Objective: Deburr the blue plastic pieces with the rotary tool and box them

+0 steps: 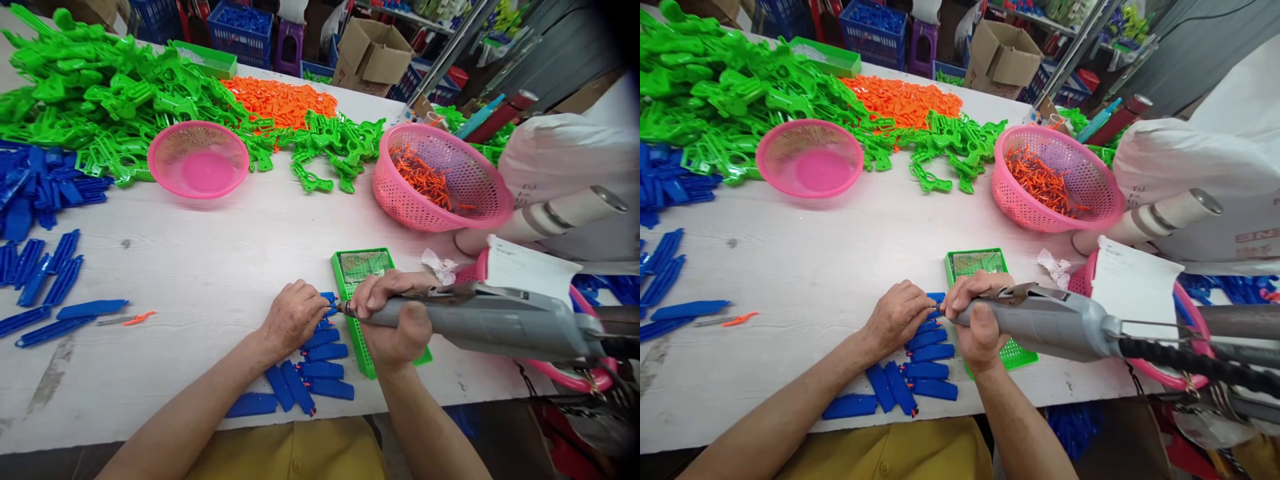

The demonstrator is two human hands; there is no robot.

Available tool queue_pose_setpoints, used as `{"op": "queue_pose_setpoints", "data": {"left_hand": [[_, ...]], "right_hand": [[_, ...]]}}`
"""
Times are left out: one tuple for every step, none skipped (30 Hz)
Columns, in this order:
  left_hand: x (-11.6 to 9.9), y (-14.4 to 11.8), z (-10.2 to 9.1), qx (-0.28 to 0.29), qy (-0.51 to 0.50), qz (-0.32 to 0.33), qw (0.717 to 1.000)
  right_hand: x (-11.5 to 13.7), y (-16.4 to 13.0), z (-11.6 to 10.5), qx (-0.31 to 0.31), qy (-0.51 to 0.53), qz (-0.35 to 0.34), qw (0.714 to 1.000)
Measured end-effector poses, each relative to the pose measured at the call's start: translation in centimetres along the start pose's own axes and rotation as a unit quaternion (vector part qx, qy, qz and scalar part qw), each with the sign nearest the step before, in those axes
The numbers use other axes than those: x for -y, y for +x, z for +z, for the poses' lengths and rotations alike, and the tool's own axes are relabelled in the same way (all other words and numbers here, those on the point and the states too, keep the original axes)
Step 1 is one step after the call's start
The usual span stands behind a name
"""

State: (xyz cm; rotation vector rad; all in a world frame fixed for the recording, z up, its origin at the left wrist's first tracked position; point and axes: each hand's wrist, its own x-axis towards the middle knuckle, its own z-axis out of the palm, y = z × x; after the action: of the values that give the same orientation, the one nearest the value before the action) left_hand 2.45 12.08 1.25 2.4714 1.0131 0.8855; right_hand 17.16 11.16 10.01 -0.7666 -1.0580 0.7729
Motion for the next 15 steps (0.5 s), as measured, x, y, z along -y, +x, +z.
{"op": "queue_pose_setpoints", "data": {"left_hand": [[0.04, -0.07, 0.06, -0.004, -0.012, -0.004, 1.0], [0.07, -0.15, 0.12, -0.01, -0.024, -0.006, 1.0], [0.1, -0.22, 0.19, -0.014, -0.036, -0.006, 0.999], [0.12, -0.27, 0.26, -0.016, -0.045, -0.005, 0.999], [0.13, -0.32, 0.33, -0.017, -0.054, -0.004, 0.998], [0.12, -0.34, 0.38, -0.017, -0.061, -0.004, 0.998], [0.11, -0.35, 0.42, -0.017, -0.067, -0.004, 0.998], [0.1, -0.35, 0.45, -0.018, -0.073, -0.004, 0.997], [0.09, -0.35, 0.46, -0.02, -0.079, -0.003, 0.997], [0.08, -0.34, 0.46, -0.022, -0.083, -0.002, 0.996], [0.09, -0.34, 0.45, -0.025, -0.087, 0.0, 0.996], [0.1, -0.34, 0.43, -0.027, -0.089, 0.001, 0.996], [0.12, -0.35, 0.4, -0.028, -0.089, 0.0, 0.996], [0.14, -0.37, 0.38, -0.027, -0.089, -0.002, 0.996], [0.16, -0.38, 0.36, -0.023, -0.088, -0.006, 0.996]], "right_hand": [[0.0, -0.03, 0.02, -0.001, 0.001, 0.0, 1.0], [0.0, -0.07, 0.01, -0.002, 0.004, 0.0, 1.0], [-0.01, -0.12, -0.01, -0.004, 0.008, 0.0, 1.0], [-0.02, -0.16, -0.04, -0.005, 0.012, -0.001, 1.0], [-0.04, -0.21, -0.08, -0.004, 0.018, 0.0, 1.0], [-0.05, -0.24, -0.12, -0.002, 0.025, 0.0, 1.0], [-0.05, -0.25, -0.16, 0.0, 0.031, 0.0, 1.0], [-0.05, -0.25, -0.18, 0.001, 0.035, 0.0, 0.999], [-0.04, -0.23, -0.19, 0.001, 0.035, 0.0, 0.999], [-0.02, -0.19, -0.19, 0.0, 0.031, 0.0, 1.0], [0.0, -0.15, -0.17, -0.001, 0.027, 0.0, 1.0], [0.03, -0.1, -0.15, -0.001, 0.023, -0.001, 1.0], [0.06, -0.05, -0.12, -0.001, 0.022, -0.001, 1.0], [0.09, -0.02, -0.08, 0.0, 0.026, -0.003, 1.0], [0.12, 0.01, -0.05, -0.001, 0.031, -0.004, 1.0]]}}
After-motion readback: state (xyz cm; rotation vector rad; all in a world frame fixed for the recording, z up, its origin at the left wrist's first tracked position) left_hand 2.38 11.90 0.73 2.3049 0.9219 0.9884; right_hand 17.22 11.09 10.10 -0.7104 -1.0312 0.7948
